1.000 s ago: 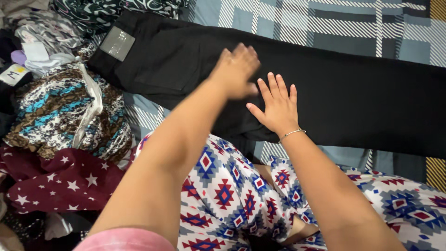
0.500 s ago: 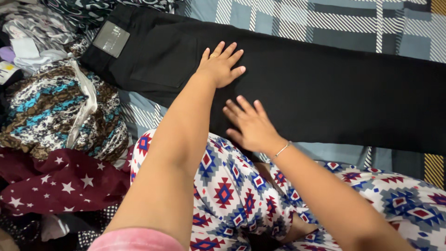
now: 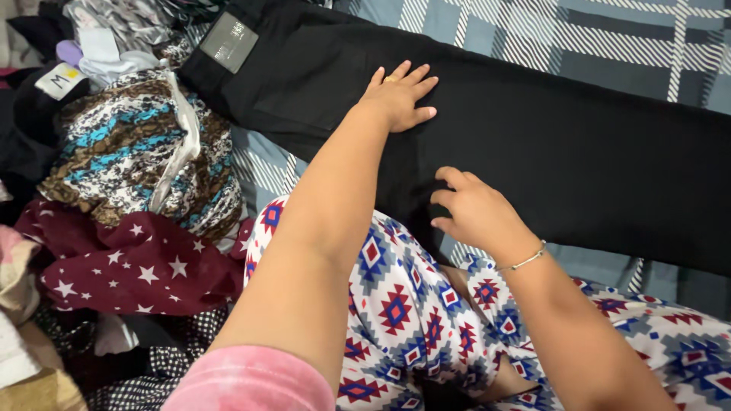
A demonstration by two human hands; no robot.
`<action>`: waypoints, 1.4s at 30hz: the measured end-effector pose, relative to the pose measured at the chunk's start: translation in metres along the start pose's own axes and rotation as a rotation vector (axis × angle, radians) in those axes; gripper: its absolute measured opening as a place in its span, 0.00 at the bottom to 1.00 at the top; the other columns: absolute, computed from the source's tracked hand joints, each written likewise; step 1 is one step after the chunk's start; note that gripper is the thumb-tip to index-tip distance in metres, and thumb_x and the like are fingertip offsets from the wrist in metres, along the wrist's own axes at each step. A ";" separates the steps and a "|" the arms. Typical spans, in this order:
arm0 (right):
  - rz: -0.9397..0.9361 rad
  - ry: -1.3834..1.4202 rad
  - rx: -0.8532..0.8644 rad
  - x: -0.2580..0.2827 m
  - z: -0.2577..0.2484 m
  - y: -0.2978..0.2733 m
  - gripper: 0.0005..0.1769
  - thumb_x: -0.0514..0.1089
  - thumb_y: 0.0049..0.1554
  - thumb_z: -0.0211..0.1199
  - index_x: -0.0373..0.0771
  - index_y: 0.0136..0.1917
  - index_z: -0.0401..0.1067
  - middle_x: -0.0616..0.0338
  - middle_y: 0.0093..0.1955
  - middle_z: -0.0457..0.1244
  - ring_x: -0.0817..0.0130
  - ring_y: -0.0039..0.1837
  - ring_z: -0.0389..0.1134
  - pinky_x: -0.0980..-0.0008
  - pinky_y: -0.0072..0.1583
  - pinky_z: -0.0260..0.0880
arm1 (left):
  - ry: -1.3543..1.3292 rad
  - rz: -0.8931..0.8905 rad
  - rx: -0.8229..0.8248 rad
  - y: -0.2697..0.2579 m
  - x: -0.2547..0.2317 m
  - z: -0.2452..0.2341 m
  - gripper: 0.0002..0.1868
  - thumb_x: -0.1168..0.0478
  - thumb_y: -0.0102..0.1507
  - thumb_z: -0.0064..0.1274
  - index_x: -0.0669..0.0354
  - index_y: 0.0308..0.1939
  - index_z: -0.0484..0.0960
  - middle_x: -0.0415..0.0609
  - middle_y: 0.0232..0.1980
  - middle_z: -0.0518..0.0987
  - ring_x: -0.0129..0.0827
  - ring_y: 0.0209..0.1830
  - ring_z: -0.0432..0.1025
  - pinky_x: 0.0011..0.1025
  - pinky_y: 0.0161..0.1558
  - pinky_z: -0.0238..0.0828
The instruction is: The person folds a pair of black trousers by hand while sitting on a bed.
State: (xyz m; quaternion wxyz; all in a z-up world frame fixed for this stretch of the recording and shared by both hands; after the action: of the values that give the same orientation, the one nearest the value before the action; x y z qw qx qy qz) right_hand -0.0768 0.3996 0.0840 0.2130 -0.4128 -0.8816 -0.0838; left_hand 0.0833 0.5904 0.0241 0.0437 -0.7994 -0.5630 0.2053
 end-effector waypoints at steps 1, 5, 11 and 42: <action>0.000 0.001 0.001 0.003 0.003 0.000 0.15 0.42 0.41 0.75 0.37 0.43 0.79 0.53 0.62 0.63 0.52 0.60 0.66 0.57 0.56 0.68 | 0.020 -0.007 0.006 -0.001 0.000 -0.001 0.37 0.36 0.68 0.42 0.34 0.79 0.54 0.35 0.85 0.43 0.37 0.85 0.35 0.55 0.78 0.29; -0.086 -0.130 -0.090 0.004 0.007 0.002 0.06 0.38 0.41 0.73 0.37 0.34 0.78 0.55 0.58 0.65 0.55 0.56 0.67 0.59 0.52 0.71 | 0.019 -0.012 -0.003 -0.004 -0.001 -0.004 0.36 0.38 0.68 0.44 0.32 0.79 0.54 0.32 0.84 0.44 0.35 0.85 0.35 0.58 0.78 0.26; -0.033 0.060 0.200 -0.008 0.016 0.012 0.09 0.39 0.37 0.76 0.38 0.26 0.76 0.56 0.37 0.64 0.55 0.48 0.68 0.58 0.49 0.70 | 0.024 -0.006 -0.039 -0.005 0.002 -0.003 0.38 0.36 0.66 0.46 0.32 0.79 0.54 0.32 0.84 0.44 0.34 0.84 0.35 0.59 0.78 0.25; -0.055 -0.227 -0.184 -0.047 0.039 0.153 0.44 0.66 0.63 0.55 0.32 0.79 0.57 0.42 0.82 0.49 0.48 0.83 0.42 0.34 0.72 0.45 | -0.540 -0.444 -0.111 -0.038 0.006 -0.069 0.32 0.33 0.63 0.38 0.46 0.57 0.83 0.44 0.63 0.80 0.42 0.65 0.72 0.50 0.61 0.69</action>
State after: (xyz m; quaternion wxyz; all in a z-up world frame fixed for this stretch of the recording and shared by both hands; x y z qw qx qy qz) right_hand 0.0550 0.4785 0.0242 0.0708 -0.4129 -0.8997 -0.1227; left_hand 0.0777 0.6211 0.0968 -0.1066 -0.5755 -0.7246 0.3638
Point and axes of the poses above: each hand's wrist, its own y-axis towards the middle knuckle, its own z-axis out of the palm, x = y × z, the point moved 2 cm from there along y, towards the middle knuckle
